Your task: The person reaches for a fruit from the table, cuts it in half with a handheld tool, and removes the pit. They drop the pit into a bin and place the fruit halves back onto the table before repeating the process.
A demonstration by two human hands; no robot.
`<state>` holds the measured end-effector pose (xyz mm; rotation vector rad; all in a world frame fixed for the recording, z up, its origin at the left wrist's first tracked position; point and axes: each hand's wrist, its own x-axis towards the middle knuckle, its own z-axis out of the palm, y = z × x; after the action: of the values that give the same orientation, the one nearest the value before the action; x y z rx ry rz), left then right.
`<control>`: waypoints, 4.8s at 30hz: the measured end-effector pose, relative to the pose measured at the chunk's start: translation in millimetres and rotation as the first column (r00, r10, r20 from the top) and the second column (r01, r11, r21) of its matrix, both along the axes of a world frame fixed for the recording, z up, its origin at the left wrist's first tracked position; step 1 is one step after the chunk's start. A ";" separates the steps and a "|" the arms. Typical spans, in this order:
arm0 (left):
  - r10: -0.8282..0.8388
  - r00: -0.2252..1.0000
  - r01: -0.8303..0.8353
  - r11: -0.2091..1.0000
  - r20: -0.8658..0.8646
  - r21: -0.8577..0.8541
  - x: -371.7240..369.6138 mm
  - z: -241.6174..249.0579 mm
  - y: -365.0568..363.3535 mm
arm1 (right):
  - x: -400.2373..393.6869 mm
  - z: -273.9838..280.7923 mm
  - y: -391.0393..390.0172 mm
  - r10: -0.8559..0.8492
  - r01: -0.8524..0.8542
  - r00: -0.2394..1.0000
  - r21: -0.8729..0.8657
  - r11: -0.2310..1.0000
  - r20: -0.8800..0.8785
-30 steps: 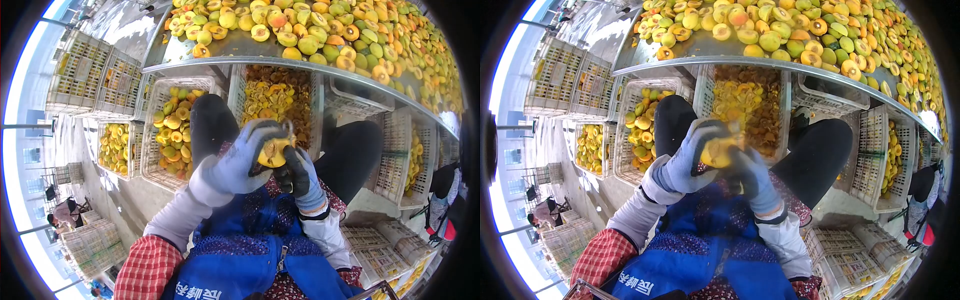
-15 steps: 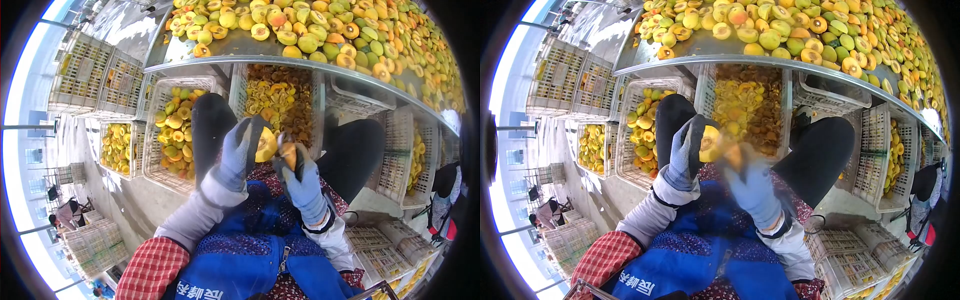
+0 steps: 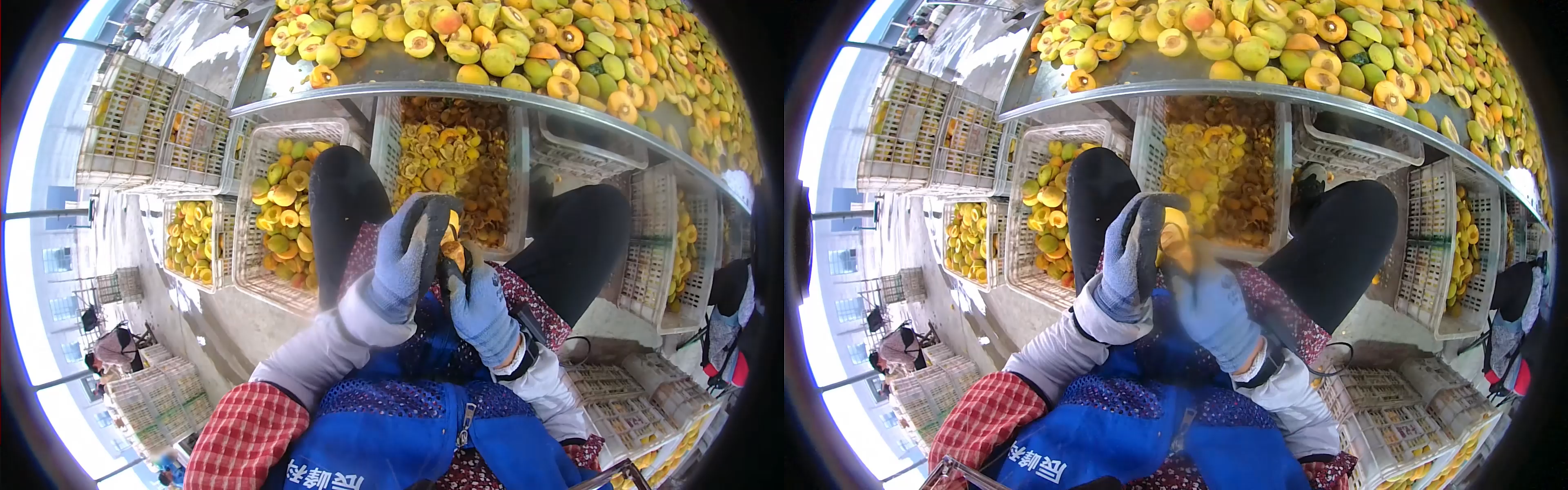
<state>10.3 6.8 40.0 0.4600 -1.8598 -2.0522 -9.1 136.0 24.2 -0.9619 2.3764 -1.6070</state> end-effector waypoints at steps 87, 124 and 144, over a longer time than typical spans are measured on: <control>0.198 0.838 0.456 0.260 0.509 -0.852 -228.5 18.8 -185.6 | -72.0 -58.3 -2.0 0.397 0.550 -0.244 -0.211 0.808 0.885; 0.001 0.991 -0.046 0.940 0.133 0.337 -17.3 13.7 -8.6 | -23.1 -31.9 6.7 0.062 0.072 0.903 -0.292 0.954 0.425; -0.277 0.932 0.213 0.941 0.234 0.264 -13.3 -0.2 -34.4 | -54.5 24.6 23.7 0.181 -0.088 0.865 -0.214 0.973 0.468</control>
<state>-2.9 -27.6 39.8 0.6186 -1.9134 -2.5052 -63.5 159.7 48.8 -0.6304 1.8087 -1.7834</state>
